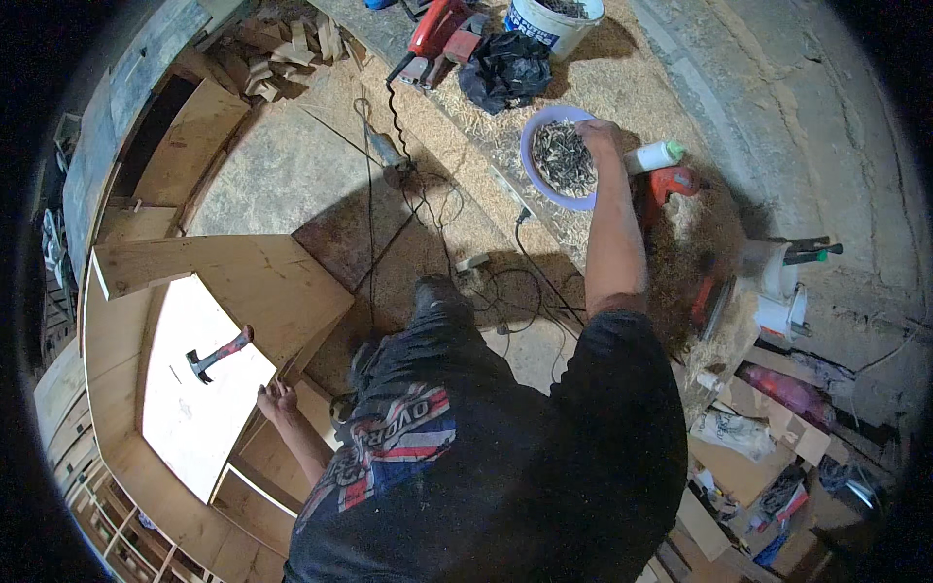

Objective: Hammering nails and using a belt sander to assemble and finish a wooden shelf unit.

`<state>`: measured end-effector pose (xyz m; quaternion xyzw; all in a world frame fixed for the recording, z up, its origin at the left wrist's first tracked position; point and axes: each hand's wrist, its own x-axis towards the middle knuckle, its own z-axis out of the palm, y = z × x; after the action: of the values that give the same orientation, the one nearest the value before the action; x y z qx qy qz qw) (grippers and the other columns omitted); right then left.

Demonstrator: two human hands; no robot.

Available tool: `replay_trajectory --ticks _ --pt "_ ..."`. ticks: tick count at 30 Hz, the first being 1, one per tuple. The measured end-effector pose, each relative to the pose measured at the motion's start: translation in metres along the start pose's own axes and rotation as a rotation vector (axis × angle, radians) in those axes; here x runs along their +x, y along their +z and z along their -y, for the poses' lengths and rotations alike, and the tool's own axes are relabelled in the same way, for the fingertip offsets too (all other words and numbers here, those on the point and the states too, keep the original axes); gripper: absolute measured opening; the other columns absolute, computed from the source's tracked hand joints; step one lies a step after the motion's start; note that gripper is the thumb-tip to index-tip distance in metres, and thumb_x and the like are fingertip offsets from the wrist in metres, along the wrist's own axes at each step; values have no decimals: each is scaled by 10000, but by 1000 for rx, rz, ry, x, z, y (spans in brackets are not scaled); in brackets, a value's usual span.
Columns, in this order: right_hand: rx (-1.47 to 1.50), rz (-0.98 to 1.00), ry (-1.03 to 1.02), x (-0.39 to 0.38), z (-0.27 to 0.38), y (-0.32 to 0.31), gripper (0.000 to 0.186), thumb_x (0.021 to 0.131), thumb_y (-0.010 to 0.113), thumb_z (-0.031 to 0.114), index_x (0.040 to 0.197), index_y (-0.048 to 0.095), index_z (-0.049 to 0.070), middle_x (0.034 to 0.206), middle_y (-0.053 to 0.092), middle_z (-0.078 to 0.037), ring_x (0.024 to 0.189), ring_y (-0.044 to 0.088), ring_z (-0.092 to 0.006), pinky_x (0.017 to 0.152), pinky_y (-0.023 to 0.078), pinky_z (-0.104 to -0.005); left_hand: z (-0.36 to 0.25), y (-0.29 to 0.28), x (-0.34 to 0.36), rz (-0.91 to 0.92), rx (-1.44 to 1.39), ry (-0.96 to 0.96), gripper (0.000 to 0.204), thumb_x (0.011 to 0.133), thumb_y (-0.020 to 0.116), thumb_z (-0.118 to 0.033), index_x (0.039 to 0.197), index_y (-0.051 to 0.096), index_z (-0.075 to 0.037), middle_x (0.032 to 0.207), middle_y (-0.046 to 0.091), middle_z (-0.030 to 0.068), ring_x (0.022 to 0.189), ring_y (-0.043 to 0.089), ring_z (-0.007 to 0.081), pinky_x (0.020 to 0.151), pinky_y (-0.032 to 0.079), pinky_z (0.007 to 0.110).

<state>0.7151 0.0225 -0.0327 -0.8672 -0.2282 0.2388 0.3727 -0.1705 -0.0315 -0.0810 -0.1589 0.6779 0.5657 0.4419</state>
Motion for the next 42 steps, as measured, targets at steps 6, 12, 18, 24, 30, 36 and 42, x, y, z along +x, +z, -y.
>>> replay_trajectory --ticks 6,12,18,24,30,36,42 --pt "-696 -12 -186 -27 17 -15 236 821 792 271 948 788 72 1007 763 -138 890 732 -273 816 547 -371 24 15 -17 31 13 -14 226 1005 541 -266 1106 555 -64 1020 626 86 922 615 235 771 488 386" --pt "-652 -61 -232 -46 26 12 251 824 784 345 947 796 127 1007 758 -136 942 726 -323 863 551 -411 33 33 -42 71 44 24 211 1021 516 -225 1093 539 -27 972 607 83 858 587 229 745 512 362" --pt "-489 -11 -184 -14 -7 -8 302 858 769 317 1068 790 101 973 775 -119 861 726 -229 795 548 -375 32 31 -36 100 45 5 237 1025 500 -224 1143 539 -23 1027 616 115 895 605 249 778 525 371" --pt "-285 53 26 -10 -15 -9 263 873 777 233 1049 773 38 932 754 -44 804 674 -174 747 536 -315 48 18 -48 98 44 22 261 1026 478 -237 1136 589 -28 1058 644 123 898 627 251 761 515 349" --pt "-423 -11 -275 -17 -25 -15 181 887 726 236 960 756 73 996 740 -165 942 705 -325 859 535 -419 53 27 -60 127 127 52 215 1009 488 -198 1079 609 -35 947 653 101 816 617 237 706 500 349" --pt "-512 147 -466 -84 30 -6 124 857 720 163 964 739 103 983 709 -169 976 680 -356 868 528 -459 53 20 -36 192 145 73 196 1022 523 -185 1098 581 -13 1037 625 113 869 597 249 719 540 358" --pt "-826 135 -588 -89 24 -3 119 879 675 218 964 739 165 1020 683 -121 992 664 -340 833 519 -452 56 42 -59 148 184 94 179 1013 540 -161 1093 590 -9 1039 634 105 861 622 241 730 546 338"
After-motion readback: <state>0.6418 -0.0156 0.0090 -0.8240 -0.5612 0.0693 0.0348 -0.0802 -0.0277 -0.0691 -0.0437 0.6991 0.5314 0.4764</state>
